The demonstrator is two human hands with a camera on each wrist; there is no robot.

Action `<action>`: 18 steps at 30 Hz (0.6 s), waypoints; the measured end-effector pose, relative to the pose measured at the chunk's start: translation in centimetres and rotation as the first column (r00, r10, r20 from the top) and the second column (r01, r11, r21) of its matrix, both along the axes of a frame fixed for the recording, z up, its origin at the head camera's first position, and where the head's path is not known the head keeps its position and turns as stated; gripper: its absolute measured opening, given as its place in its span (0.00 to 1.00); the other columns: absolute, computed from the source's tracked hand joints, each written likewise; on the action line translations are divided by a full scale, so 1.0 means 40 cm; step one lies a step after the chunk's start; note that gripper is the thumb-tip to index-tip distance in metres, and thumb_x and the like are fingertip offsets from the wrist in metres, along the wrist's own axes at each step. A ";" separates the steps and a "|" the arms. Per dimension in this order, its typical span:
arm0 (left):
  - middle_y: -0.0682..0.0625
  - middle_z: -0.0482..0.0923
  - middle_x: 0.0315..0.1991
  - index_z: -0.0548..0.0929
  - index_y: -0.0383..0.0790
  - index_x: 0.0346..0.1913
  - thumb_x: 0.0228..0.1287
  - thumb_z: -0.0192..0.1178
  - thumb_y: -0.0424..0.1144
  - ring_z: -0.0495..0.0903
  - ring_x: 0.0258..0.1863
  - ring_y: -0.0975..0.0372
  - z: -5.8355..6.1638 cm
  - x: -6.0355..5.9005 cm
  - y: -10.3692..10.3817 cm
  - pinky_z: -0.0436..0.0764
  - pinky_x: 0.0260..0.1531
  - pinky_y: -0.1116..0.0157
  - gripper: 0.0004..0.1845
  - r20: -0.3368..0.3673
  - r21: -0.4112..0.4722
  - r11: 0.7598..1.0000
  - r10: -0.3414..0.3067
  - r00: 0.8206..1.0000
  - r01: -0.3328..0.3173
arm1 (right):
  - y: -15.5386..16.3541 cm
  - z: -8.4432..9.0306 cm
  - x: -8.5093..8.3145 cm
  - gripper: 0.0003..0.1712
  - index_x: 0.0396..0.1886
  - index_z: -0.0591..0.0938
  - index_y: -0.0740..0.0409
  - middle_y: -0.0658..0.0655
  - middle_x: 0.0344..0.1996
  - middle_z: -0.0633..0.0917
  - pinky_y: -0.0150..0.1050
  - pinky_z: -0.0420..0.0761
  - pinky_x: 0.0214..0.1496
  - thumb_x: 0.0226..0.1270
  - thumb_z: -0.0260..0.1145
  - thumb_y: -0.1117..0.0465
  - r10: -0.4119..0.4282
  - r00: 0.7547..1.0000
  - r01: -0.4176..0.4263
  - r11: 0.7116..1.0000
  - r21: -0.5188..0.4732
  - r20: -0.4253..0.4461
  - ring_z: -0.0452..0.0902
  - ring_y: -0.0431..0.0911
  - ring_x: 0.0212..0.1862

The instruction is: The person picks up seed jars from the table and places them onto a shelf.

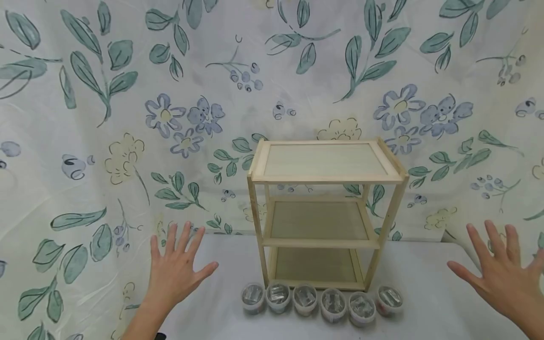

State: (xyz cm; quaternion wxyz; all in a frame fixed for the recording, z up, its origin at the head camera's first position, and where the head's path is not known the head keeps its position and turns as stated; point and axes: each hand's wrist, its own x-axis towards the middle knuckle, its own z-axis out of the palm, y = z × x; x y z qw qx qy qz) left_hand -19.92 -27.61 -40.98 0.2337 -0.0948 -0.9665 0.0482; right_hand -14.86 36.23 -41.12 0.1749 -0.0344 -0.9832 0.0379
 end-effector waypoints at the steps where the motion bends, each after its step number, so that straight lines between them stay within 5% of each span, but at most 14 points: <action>1: 0.37 0.56 0.75 0.62 0.46 0.75 0.53 0.59 0.72 0.42 0.76 0.40 0.001 0.002 0.002 0.35 0.67 0.32 0.51 0.001 0.001 1.000 -0.003 1.000 0.003 | -0.002 0.001 -0.001 0.67 0.79 0.31 0.51 0.68 0.76 0.29 0.75 0.17 0.61 0.57 0.48 0.18 0.003 1.000 -0.003 1.000 0.001 0.002 0.09 0.61 0.74; 11: 0.37 0.56 0.75 0.62 0.47 0.75 0.54 0.59 0.72 0.45 0.76 0.40 0.011 0.018 0.027 0.37 0.66 0.30 0.50 0.005 0.012 0.999 -0.040 0.999 0.040 | -0.047 0.034 -0.034 0.60 0.80 0.37 0.51 0.67 0.78 0.33 0.78 0.22 0.61 0.64 0.54 0.26 0.099 0.993 -0.101 0.994 -0.038 -0.063 0.13 0.61 0.75; 18: 0.37 0.57 0.75 0.61 0.48 0.75 0.54 0.59 0.71 0.48 0.75 0.40 -0.002 0.023 0.045 0.41 0.65 0.30 0.50 0.006 0.033 0.998 -0.058 0.998 0.058 | -0.089 0.069 -0.059 0.56 0.81 0.44 0.50 0.66 0.78 0.41 0.77 0.27 0.64 0.66 0.57 0.30 0.224 0.959 -0.231 0.973 -0.025 -0.172 0.21 0.62 0.78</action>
